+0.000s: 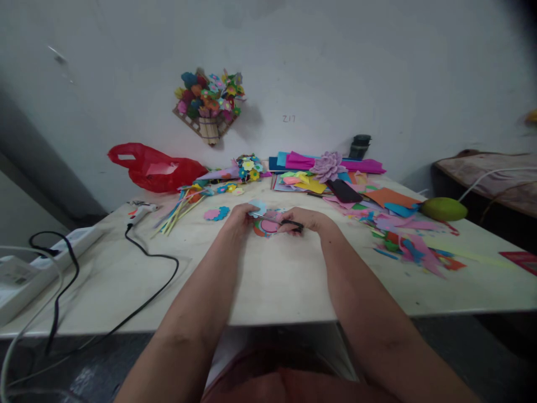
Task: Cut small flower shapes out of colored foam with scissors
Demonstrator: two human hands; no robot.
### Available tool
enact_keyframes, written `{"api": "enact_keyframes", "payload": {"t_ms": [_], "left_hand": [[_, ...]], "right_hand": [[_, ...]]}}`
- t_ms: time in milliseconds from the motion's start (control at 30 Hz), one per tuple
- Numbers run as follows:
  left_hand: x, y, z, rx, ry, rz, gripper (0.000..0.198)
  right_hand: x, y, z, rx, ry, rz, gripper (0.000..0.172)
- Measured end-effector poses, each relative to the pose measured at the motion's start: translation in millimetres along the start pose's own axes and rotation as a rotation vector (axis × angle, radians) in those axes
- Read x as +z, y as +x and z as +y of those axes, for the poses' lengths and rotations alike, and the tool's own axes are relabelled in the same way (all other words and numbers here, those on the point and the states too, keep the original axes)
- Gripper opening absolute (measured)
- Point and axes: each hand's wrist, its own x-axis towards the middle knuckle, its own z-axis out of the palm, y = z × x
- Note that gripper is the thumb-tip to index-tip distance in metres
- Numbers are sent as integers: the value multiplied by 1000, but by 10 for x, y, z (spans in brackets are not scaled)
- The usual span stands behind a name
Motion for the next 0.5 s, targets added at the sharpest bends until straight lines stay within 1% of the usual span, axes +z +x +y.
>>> {"api": "enact_keyframes", "payload": {"t_ms": [300, 500], "left_hand": [[8, 1, 12, -50, -27, 8, 7], [12, -1, 5, -34, -5, 11, 7]], "right_hand": [[-2, 12, 12, 19, -3, -1, 22], [-5, 18, 15, 21, 3, 0, 25]]}}
